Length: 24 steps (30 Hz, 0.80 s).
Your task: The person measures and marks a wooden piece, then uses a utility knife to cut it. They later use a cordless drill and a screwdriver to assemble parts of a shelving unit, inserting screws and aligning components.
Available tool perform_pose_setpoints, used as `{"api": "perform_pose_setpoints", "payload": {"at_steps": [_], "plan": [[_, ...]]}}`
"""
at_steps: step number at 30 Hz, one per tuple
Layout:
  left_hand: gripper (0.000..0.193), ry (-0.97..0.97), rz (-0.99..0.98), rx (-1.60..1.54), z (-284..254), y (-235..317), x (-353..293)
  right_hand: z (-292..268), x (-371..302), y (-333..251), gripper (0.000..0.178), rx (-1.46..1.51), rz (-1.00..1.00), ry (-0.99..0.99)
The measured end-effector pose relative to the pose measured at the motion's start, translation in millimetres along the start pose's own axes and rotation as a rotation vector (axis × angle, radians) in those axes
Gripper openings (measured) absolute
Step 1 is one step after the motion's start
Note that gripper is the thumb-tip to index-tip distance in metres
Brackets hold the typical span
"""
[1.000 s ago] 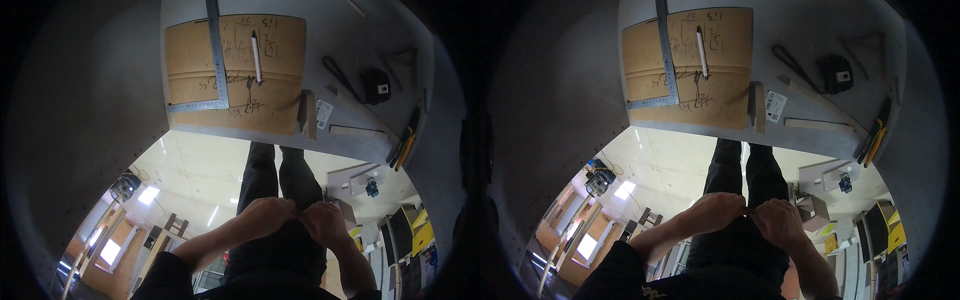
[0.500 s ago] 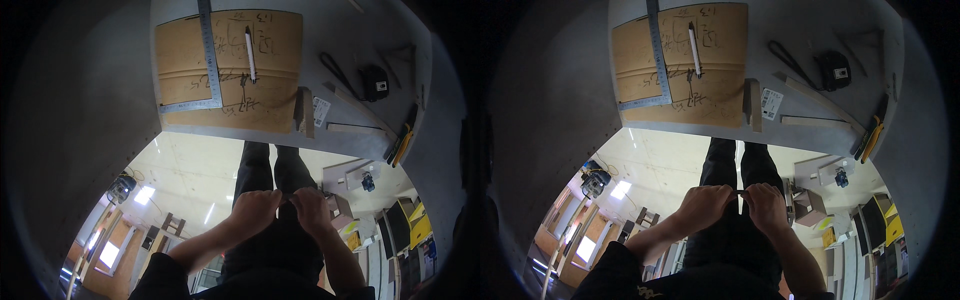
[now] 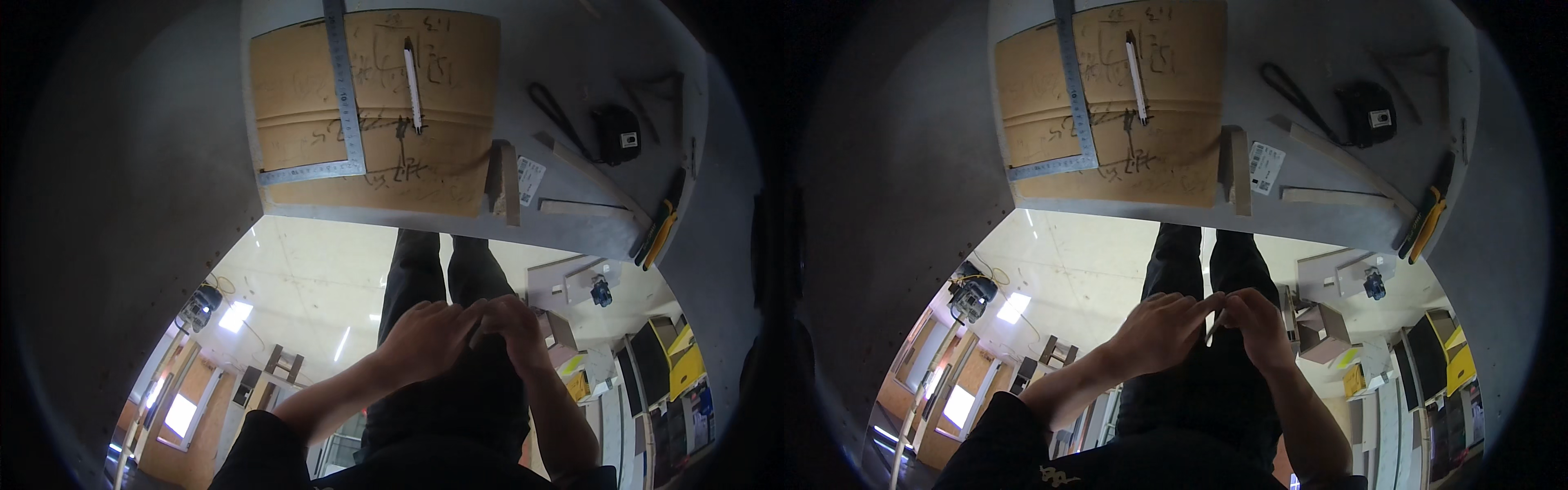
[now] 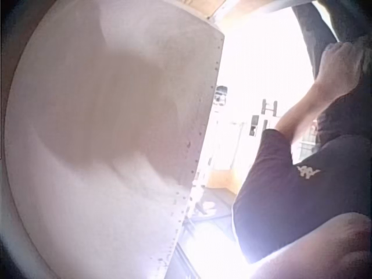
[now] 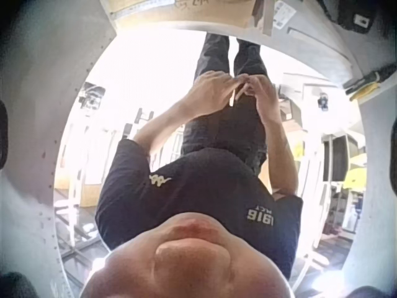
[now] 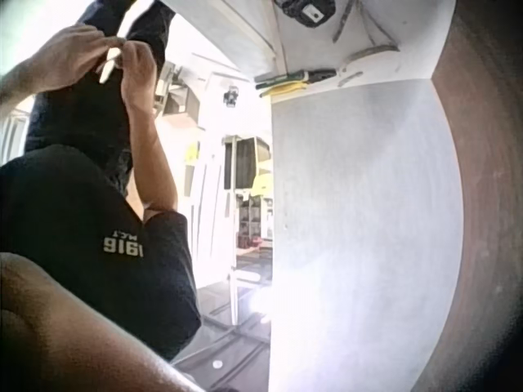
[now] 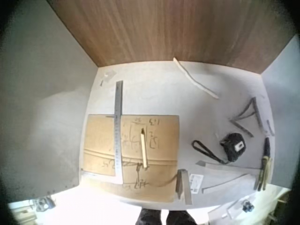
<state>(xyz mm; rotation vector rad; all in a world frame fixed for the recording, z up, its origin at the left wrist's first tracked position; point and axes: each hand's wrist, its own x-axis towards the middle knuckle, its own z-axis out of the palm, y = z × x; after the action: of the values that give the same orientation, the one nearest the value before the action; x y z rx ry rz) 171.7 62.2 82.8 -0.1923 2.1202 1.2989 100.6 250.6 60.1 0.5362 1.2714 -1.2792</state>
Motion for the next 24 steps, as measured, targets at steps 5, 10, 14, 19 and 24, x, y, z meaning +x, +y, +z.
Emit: {"api": "perform_pose_setpoints", "payload": {"at_steps": [5,10,14,19,24], "plan": [[0.026,0.176,0.106,0.251,4.9,-15.6,-1.6,12.3,-0.7,12.2,0.017,-0.270,-0.049,-0.037],[0.033,0.030,0.076,0.137,11.7,-22.7,-2.4,28.9,-1.5,0.1,0.018,-0.156,0.112,-0.008],[0.037,0.091,0.063,0.088,6.8,-20.4,0.2,40.7,0.1,-4.9,0.019,0.008,0.144,0.004],[0.028,0.053,0.052,0.091,9.4,-20.0,1.3,37.9,0.7,-2.0,0.018,-0.303,0.102,-0.039],[0.011,-0.091,0.012,0.214,20.7,-18.4,3.4,39.5,-1.0,-2.2,0.026,-0.925,0.106,-0.012]]}}
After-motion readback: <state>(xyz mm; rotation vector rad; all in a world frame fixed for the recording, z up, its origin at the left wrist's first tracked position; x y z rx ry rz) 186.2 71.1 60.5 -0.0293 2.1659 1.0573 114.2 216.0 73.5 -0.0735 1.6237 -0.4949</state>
